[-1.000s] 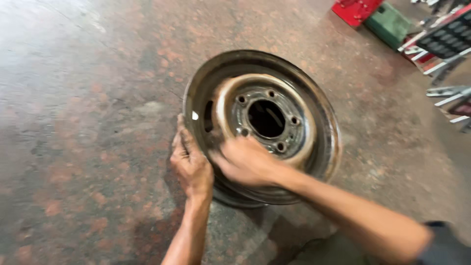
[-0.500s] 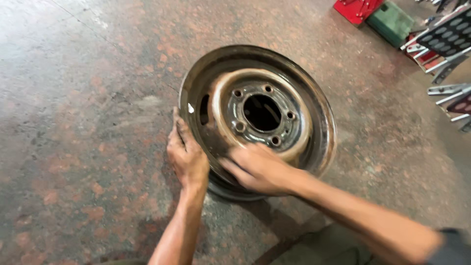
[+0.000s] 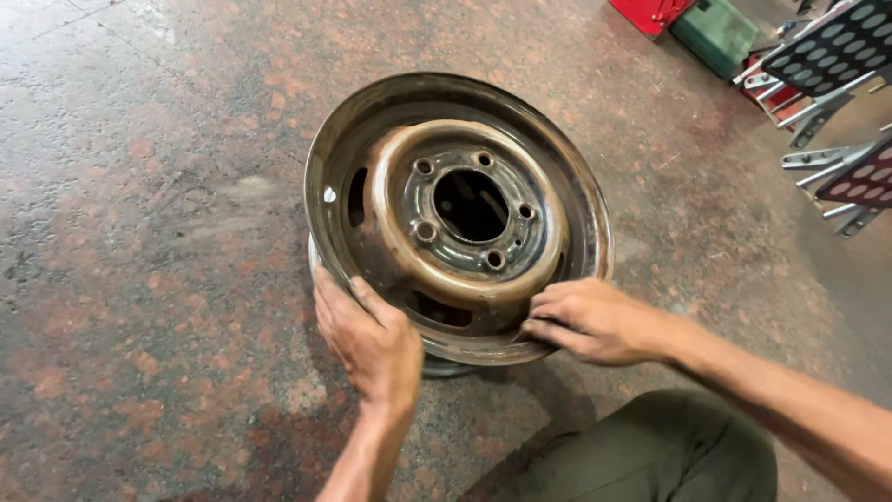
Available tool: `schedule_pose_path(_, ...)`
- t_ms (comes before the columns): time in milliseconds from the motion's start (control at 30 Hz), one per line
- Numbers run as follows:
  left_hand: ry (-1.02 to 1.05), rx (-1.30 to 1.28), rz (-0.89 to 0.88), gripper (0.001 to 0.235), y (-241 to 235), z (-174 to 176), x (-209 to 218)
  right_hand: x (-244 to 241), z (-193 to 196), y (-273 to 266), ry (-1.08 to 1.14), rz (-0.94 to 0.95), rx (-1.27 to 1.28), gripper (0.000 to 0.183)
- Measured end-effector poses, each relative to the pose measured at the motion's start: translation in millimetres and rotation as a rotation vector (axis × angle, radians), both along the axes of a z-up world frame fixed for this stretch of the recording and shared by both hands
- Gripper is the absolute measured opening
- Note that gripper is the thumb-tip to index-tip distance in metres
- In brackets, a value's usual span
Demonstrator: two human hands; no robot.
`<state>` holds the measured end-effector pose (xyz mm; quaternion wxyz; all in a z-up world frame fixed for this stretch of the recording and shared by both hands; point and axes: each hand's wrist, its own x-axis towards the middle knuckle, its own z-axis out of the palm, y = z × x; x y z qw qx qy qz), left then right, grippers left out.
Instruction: The person scrubs a metal wheel rim with a small abrasive pad, working around the inner face and edges. They rotate the rim to access different areas and continue scrubbing the outer lip and side surfaces.
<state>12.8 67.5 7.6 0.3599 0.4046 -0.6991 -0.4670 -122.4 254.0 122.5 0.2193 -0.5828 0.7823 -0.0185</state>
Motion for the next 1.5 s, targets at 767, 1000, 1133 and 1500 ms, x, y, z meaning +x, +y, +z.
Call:
schedule_pose_path(767, 0.078, -0.041, 0.122, 0.041, -57, 9, -13, 48, -60, -105, 0.051, 0.006, -0.413, 0.030)
schedule_pose_path(1000, 0.094, -0.059, 0.093, 0.041, -62, 5, -15, -21, 8, -16, 0.068, 0.140, -0.029, 0.029)
schedule_pose_path(1133, 0.066, 0.010, 0.087, 0.042, -64, 0, -14, -25, 2, -23, 0.033, 0.058, 0.075, 0.029)
schedule_pose_path(1500, 0.095, 0.006, -0.001, 0.040, -99, 2, -31, -17, 4, -37, 0.087, 0.112, 0.026, 0.030)
